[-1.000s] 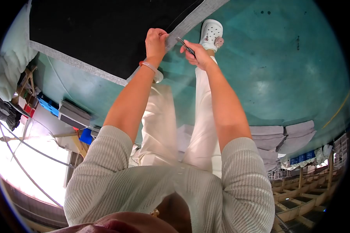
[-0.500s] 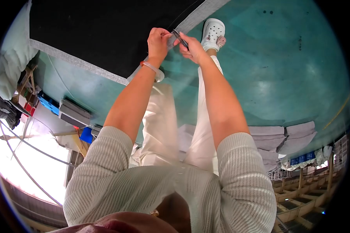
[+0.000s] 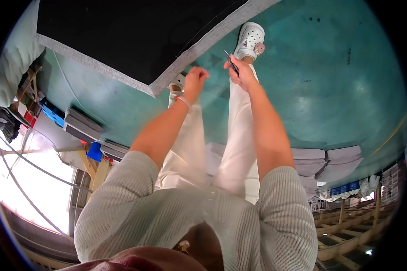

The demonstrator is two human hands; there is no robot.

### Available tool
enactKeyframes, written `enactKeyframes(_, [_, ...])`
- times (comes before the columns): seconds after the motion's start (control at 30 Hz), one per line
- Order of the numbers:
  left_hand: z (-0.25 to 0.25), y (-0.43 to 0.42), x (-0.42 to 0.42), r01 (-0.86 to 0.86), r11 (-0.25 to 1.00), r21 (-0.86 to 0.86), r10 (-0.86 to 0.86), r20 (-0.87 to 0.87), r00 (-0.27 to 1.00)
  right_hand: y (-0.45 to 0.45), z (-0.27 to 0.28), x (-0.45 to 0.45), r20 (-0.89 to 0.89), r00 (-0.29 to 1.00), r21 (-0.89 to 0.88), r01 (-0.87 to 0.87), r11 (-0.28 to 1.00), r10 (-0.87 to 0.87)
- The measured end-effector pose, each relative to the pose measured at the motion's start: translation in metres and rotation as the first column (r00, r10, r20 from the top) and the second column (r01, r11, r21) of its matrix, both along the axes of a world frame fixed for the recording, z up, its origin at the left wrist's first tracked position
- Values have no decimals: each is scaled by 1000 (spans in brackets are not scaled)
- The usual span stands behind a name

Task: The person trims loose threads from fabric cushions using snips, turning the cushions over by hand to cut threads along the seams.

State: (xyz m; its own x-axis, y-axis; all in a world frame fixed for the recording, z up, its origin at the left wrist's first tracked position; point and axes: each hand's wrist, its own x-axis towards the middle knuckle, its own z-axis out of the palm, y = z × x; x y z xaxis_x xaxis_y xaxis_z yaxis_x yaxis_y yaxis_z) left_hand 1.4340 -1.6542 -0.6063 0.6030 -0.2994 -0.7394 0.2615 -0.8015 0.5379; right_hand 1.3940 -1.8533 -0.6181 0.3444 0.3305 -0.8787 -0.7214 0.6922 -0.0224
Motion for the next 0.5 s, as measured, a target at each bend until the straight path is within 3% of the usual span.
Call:
enactKeyframes(0.07, [-10,29,-43,-11,996,91,20,-101,995,3,8,-16,-67,997,52,-23,998,26])
enactKeyframes(0.13, [-25,56,-93,449,862,237,-449,-55,892,8,15,-31,-86,995,43,-54,998,57])
enactKeyframes(0.17, [-23,56,-92,444,864,237,-444,-55,894,11,19,-37,-103,992,36,-75,997,78])
enactKeyframes(0.23, [-18,48,-79,677,653,340,-516,-454,726,18,24,-50,-85,988,7,-130,992,130])
enactKeyframes(0.37, [-7,-8,29,571,726,382,-455,-355,816,21,24,-56,-109,989,-95,-113,989,103])
enactKeyframes(0.43, [6,-24,65,482,791,377,-472,-124,873,12,39,-38,-114,989,-122,80,989,-94])
enactKeyframes(0.47, [9,-30,78,489,795,358,-487,-103,867,10,38,-32,-116,984,-248,100,964,-132])
enactKeyframes(0.5, [10,-35,91,368,866,340,-398,23,917,7,31,-27,-113,979,-365,119,923,-171])
